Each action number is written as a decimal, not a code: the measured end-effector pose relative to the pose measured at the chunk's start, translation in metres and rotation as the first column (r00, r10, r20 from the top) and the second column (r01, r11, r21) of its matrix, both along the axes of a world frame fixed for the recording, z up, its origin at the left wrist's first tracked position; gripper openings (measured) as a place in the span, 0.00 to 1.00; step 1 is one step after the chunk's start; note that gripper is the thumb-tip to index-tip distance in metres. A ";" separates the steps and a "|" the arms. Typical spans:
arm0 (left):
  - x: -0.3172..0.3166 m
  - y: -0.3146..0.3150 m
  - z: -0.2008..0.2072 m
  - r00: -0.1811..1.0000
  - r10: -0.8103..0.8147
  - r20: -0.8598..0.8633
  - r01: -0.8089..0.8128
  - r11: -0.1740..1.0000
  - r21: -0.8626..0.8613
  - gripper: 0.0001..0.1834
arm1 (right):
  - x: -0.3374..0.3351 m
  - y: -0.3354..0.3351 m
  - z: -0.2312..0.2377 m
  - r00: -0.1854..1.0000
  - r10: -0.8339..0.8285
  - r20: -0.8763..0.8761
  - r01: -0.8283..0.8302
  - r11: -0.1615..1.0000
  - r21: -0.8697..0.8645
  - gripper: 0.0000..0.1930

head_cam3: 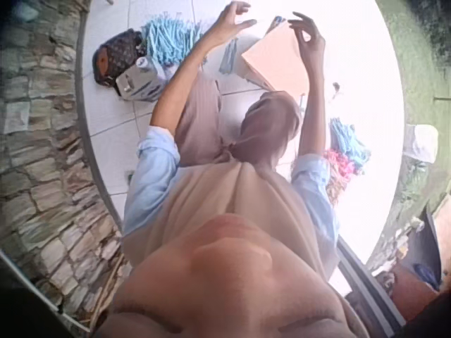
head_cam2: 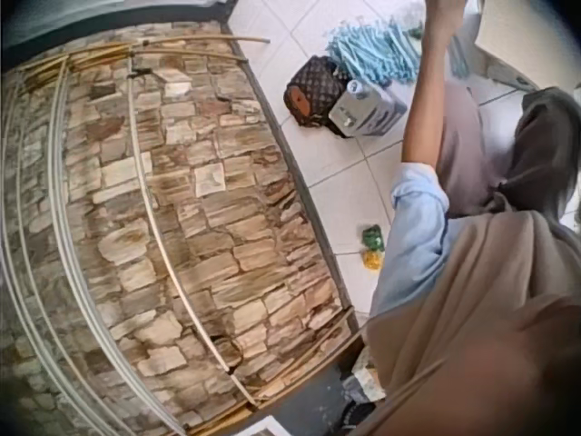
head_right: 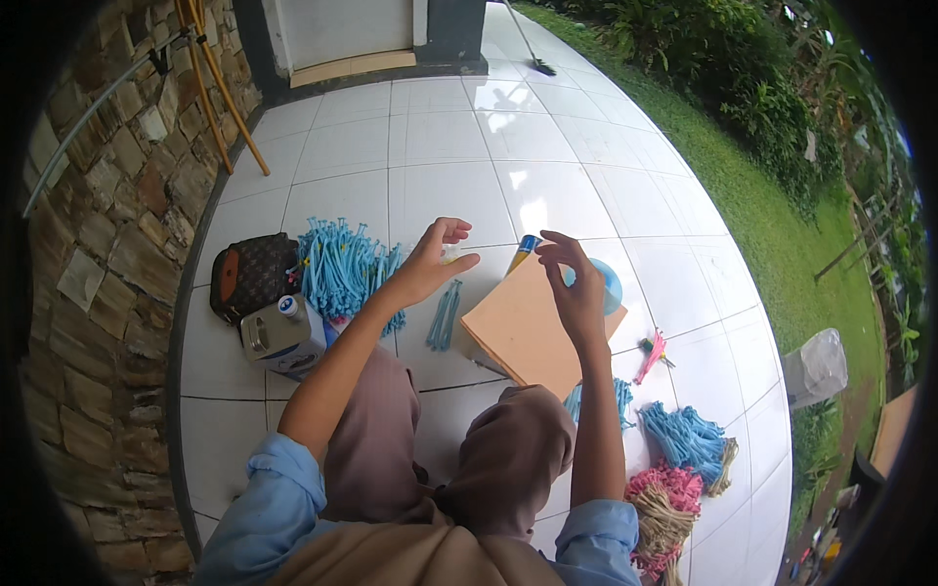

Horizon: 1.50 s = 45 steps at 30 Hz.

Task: The person applies adhesive from a large metal container onto several blue shoe straps by hand, using their fingers to spread the liquid across the surface.

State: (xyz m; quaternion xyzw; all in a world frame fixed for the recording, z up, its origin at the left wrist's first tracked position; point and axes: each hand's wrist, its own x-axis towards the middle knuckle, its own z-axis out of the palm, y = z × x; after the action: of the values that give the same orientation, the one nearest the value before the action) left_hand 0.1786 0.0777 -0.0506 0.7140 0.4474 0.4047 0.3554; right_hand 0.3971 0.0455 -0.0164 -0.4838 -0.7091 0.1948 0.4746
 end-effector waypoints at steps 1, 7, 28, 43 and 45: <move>0.018 0.011 -0.007 0.999 -0.047 -0.011 0.047 0.999 0.012 0.25 | 0.030 -0.005 -0.009 0.984 -0.097 -0.152 0.097 0.995 -0.013 0.15; 0.105 0.062 -0.046 0.879 -0.277 -0.388 0.129 0.921 -0.367 0.32 | 0.137 -0.041 -0.118 0.847 -0.507 -0.159 0.442 0.838 -0.321 0.15; 0.103 0.066 -0.177 0.758 -0.342 -0.555 0.183 0.929 -0.322 0.58 | 0.114 -0.003 -0.207 0.878 -0.463 -0.125 0.395 0.847 -0.356 0.36; 0.285 -0.059 -0.063 0.720 -0.668 -0.188 0.693 0.707 0.141 0.17 | 0.283 -0.119 -0.234 0.678 -0.696 -0.237 0.438 0.641 -0.630 0.17; 0.333 -0.084 -0.105 0.713 -0.695 -0.095 0.686 0.719 -0.111 0.16 | 0.279 -0.128 -0.264 0.636 -0.720 -0.278 0.450 0.639 -0.625 0.18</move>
State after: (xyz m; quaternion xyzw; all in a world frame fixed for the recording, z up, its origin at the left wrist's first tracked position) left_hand 0.5113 -0.0068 -0.1556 0.8415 0.1839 0.1803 0.4749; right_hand 0.6757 -0.0823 -0.2808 -0.7305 -0.2771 0.3185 0.5368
